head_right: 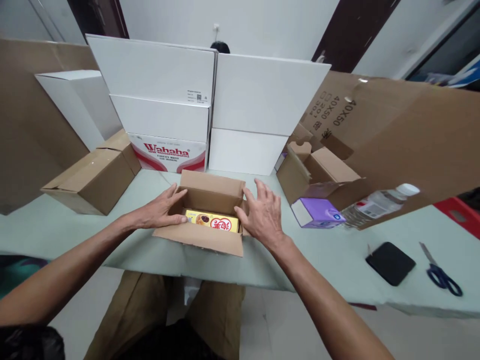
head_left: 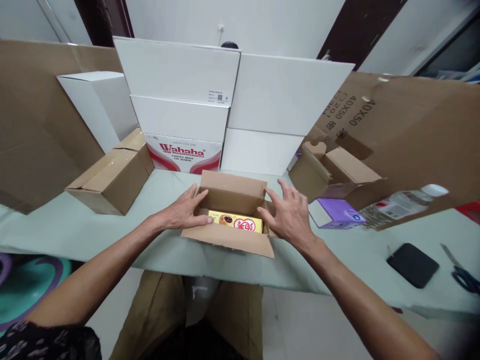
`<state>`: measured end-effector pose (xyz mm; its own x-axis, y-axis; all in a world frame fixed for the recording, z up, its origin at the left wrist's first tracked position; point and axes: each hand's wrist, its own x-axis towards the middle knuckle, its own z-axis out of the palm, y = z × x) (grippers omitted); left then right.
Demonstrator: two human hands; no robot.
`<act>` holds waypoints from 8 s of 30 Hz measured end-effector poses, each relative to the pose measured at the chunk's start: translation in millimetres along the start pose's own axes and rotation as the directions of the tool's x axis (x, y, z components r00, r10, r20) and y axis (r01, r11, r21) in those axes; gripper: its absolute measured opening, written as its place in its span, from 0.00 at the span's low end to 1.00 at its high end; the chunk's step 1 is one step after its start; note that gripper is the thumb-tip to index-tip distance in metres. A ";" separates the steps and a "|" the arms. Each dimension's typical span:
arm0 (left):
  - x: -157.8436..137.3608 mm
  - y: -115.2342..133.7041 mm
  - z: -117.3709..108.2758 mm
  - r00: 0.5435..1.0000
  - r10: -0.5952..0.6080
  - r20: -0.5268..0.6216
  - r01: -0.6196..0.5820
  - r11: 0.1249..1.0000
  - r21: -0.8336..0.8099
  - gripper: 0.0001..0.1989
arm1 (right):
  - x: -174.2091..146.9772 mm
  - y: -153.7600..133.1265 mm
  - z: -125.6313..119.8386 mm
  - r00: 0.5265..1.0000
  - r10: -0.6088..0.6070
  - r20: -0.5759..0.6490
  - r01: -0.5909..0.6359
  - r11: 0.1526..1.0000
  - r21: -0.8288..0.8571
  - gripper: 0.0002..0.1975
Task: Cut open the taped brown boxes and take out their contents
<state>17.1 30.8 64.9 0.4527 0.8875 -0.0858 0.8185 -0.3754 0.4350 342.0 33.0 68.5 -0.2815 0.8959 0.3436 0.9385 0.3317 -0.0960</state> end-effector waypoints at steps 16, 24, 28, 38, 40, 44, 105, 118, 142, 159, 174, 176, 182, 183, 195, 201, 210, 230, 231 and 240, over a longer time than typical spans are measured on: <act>1.8 -6.1 10.6 0.997 0.038 -0.073 -0.036 0.999 0.029 0.55 | 42.9 -26.6 -20.7 0.662 -0.349 0.663 0.375 0.920 0.110 0.33; 3.7 -7.0 14.7 0.989 0.067 -0.133 -0.067 0.998 0.009 0.51 | 32.2 -30.7 -10.8 0.770 -0.325 0.550 0.416 0.908 -0.046 0.31; 4.4 -7.7 18.2 0.992 0.022 -0.125 -0.020 1.000 0.016 0.52 | 33.1 -37.8 -2.6 0.772 -0.283 0.570 0.392 0.917 -0.075 0.36; 0.7 1.1 5.5 0.990 0.014 -0.139 -0.015 1.000 -0.007 0.50 | 35.5 -28.9 -57.3 0.916 -0.318 0.245 0.276 0.942 0.193 0.26; -1.4 1.7 0.8 0.981 0.026 -0.194 -0.031 0.999 -0.023 0.44 | 37.1 -20.9 -76.8 0.957 -0.246 0.153 0.184 0.925 0.333 0.25; -9.5 15.1 -13.4 0.895 -0.030 -0.444 -0.055 0.982 -0.179 0.33 | 41.2 -7.0 -106.4 0.997 0.024 0.071 -0.066 0.734 0.675 0.25; 14.1 105.3 -43.8 0.919 -0.346 -0.189 -0.211 -0.027 -0.977 0.13 | -34.9 -59.9 -37.2 0.902 -0.258 0.347 0.342 0.916 -0.209 0.15; 16.3 100.1 -41.4 0.910 -0.367 -0.195 -0.216 -0.016 -0.976 0.12 | -54.6 -19.9 -55.0 0.962 -0.272 0.011 0.265 0.946 0.186 0.17; 28.2 134.1 -27.3 0.912 -0.357 -0.202 -0.182 0.090 -0.979 0.18 | -24.3 -24.9 -58.6 0.946 0.286 -0.151 -0.041 0.570 0.820 0.31; 18.8 124.1 -32.6 0.873 -0.398 -0.283 -0.275 0.079 -0.958 0.16 | -13.5 -42.3 -56.9 0.950 0.255 -0.182 0.019 0.533 0.846 0.37; -2.3 156.8 -21.4 0.890 -0.240 -0.387 -0.377 0.087 -0.922 0.29 | -60.7 -37.9 -73.8 0.880 0.320 -0.351 0.111 0.580 0.807 0.36; -2.8 164.9 -18.6 0.897 -0.220 -0.384 -0.378 0.070 -0.923 0.32 | -68.4 -32.6 -77.7 0.864 0.319 -0.390 0.142 0.589 0.796 0.33; -1.6 170.2 -16.4 0.916 -0.194 -0.350 -0.354 0.017 -0.935 0.30 | -76.0 -29.4 -87.2 0.862 0.279 -0.423 0.165 0.634 0.755 0.30; -1.8 167.8 -16.9 0.919 -0.197 -0.341 -0.347 0.002 -0.938 0.28 | -75.4 -29.1 -86.5 0.867 0.269 -0.420 0.172 0.629 0.758 0.30; -18.0 115.5 -26.4 0.902 -0.325 -0.284 -0.311 -0.033 -0.950 0.19 | -79.1 30.0 -33.8 0.879 0.434 -0.196 -0.155 0.651 0.743 0.17; -12.3 110.4 -23.9 0.900 -0.363 -0.243 -0.271 -0.030 -0.962 0.21 | -97.1 14.8 -52.5 0.972 0.192 -0.138 -0.100 0.863 0.495 0.18; -0.4 106.8 -27.9 0.892 -0.398 -0.215 -0.257 -0.055 -0.965 0.19 | -57.6 -14.3 -73.7 0.978 0.099 -0.183 0.002 0.874 0.486 0.30; 7.4 82.9 -41.4 0.857 -0.440 -0.267 -0.322 -0.054 -0.945 0.14 | -28.9 1.5 -60.3 0.992 -0.011 0.125 -0.077 0.737 0.672 0.20; 4.1 79.9 -41.9 0.849 -0.451 -0.274 -0.330 -0.049 -0.943 0.14 | -28.5 0.1 -62.1 0.973 -0.089 0.213 -0.061 0.790 0.610 0.20; -7.1 74.7 -35.6 0.847 -0.424 -0.320 -0.354 -0.003 -0.935 0.16 | -13.9 -21.9 -47.8 0.685 -0.338 0.646 0.053 0.907 0.419 0.43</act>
<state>62.4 6.0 130.0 -0.0765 0.9966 0.0293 -0.4937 -0.0634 0.8673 335.0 -0.8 110.5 -0.6392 0.6920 -0.3355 0.7522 0.4716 -0.4602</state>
